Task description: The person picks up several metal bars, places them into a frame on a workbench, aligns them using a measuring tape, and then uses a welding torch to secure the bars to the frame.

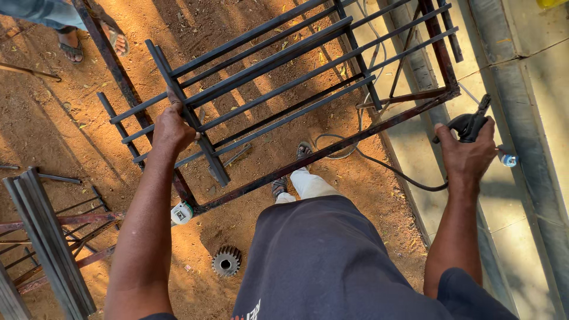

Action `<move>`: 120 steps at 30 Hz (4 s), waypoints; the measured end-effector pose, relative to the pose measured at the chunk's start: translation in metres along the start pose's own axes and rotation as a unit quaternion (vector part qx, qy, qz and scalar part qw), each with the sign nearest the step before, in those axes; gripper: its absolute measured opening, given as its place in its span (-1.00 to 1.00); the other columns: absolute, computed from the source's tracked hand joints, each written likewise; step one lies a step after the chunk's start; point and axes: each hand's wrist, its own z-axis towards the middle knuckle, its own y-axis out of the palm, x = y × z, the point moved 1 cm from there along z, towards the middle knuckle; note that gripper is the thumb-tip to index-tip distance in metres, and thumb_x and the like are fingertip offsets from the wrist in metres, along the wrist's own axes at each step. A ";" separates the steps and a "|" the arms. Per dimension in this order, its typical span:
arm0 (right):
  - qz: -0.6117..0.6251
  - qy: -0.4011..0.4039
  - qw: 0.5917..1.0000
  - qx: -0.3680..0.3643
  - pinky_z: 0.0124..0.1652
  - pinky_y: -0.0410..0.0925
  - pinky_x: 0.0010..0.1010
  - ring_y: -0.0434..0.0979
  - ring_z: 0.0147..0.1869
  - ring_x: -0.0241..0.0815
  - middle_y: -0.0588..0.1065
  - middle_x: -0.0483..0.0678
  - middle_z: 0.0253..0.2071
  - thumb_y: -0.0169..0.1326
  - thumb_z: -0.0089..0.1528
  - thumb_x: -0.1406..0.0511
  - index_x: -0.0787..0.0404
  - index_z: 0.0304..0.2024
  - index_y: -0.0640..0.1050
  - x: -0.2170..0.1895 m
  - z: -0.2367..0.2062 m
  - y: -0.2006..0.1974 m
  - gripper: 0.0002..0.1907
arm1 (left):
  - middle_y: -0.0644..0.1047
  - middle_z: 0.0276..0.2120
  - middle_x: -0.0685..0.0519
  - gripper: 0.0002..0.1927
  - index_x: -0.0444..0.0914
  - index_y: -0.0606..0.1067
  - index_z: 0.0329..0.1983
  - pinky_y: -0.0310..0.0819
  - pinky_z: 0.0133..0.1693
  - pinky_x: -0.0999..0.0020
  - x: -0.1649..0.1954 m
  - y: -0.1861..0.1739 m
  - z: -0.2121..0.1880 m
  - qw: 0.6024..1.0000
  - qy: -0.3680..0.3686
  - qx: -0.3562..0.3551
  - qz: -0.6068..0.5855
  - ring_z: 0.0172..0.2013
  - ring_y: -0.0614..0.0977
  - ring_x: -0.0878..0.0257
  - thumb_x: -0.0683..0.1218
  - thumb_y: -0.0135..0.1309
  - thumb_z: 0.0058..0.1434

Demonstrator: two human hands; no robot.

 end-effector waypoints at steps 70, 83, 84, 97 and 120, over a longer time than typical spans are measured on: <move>0.121 -0.330 0.846 -0.401 -0.13 0.55 -0.20 0.65 -0.10 0.02 0.52 0.15 -0.12 0.43 -0.02 0.03 0.35 0.46 0.18 -0.232 -0.171 0.130 0.16 | 0.54 0.11 -0.20 0.22 -0.20 -0.46 0.56 0.69 -0.05 0.25 -0.010 0.011 0.024 0.997 0.057 0.029 0.030 -0.07 0.65 0.00 -0.39 0.13 0.10; 0.099 -0.346 0.839 -0.408 -0.17 0.58 -0.22 0.66 -0.09 0.06 0.52 0.18 -0.09 0.41 -0.02 -0.03 0.36 0.45 0.18 -0.238 -0.172 0.133 0.16 | 0.59 0.00 -0.24 0.24 -0.26 -0.40 0.55 0.64 0.03 0.14 -0.013 0.013 0.028 0.996 0.071 0.046 0.023 -0.07 0.68 0.00 -0.33 0.22 0.05; 0.107 -0.352 0.839 -0.401 -0.17 0.58 -0.22 0.66 -0.08 0.06 0.52 0.19 -0.08 0.41 -0.01 -0.03 0.37 0.45 0.19 -0.239 -0.172 0.132 0.16 | 0.59 0.01 -0.23 0.25 -0.26 -0.39 0.55 0.63 0.04 0.13 -0.012 0.012 0.028 0.996 0.073 0.046 0.021 -0.06 0.68 -0.01 -0.32 0.24 0.04; 0.090 -0.366 0.840 -0.390 -0.20 0.56 -0.20 0.66 -0.15 0.01 0.53 0.12 -0.13 0.42 -0.02 0.00 0.26 0.46 0.21 -0.243 -0.174 0.128 0.13 | 0.55 0.14 -0.19 0.28 -0.22 -0.36 0.55 0.58 0.13 0.12 -0.023 0.021 0.045 0.995 0.084 0.040 0.018 0.07 0.63 -0.04 -0.26 0.33 0.02; 0.149 -0.390 0.870 -0.261 0.01 0.54 -0.24 0.63 0.03 0.03 0.54 0.15 -0.01 0.44 0.05 0.11 0.34 0.51 0.17 -0.213 -0.135 0.115 0.11 | 0.59 0.01 -0.12 0.04 -0.28 0.01 0.49 0.56 0.07 0.09 -0.025 0.024 0.038 0.997 0.052 0.047 -0.012 0.00 0.64 0.00 -0.27 0.33 0.00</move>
